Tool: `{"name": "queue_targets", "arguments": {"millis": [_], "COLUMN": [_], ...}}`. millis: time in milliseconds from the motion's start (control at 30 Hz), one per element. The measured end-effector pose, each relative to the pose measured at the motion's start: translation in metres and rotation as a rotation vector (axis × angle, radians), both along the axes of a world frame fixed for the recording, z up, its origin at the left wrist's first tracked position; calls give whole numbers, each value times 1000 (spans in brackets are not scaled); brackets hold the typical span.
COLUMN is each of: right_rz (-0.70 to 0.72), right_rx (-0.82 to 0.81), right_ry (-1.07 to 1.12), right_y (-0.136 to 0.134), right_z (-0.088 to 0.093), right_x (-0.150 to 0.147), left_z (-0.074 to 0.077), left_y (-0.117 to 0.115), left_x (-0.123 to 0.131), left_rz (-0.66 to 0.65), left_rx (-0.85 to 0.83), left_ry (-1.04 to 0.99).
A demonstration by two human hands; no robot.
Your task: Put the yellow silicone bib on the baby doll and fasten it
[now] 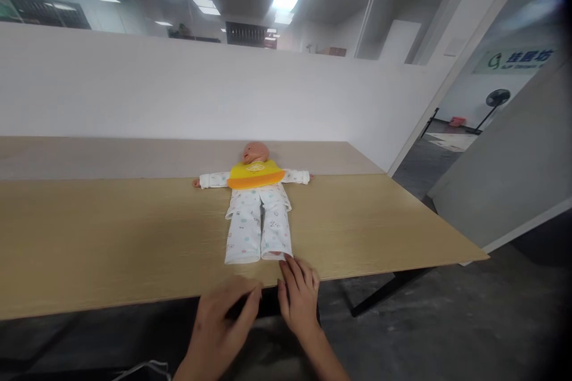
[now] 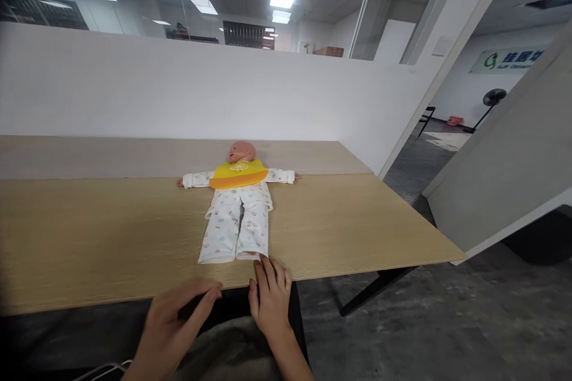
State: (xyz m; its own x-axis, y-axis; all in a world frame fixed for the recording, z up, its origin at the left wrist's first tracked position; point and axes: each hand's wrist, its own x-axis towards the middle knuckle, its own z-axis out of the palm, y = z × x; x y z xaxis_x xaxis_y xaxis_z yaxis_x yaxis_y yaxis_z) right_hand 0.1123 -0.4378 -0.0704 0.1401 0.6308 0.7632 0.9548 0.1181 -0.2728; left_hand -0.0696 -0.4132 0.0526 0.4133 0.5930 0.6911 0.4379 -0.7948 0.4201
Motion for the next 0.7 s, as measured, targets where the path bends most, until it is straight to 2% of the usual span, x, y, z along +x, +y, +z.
{"name": "queue_targets", "arguments": {"millis": [67,167,267,400,533,700], "right_rz": [-4,-3,-2,-1,1,12], "right_rx": [-7,-19,-20,-4,12,25], "right_ry": [-10,-30,-25,-9,11,11], "right_y": [0,-1,0,0,0,0], "right_z": [-1,-2,-3,-3,-2,-1], "right_x": [0,1,2,1,-1,0], "left_z": [-24,-63,-84,-82,-74,-80], "left_y": [18,34,35,26,21,21], "left_x": [6,6,6,21,40,45], "left_rz": [56,191,244,288,344,380], "left_rx": [140,233,250,197,121,114], "left_ry": [29,175,324,474,488,484]}}
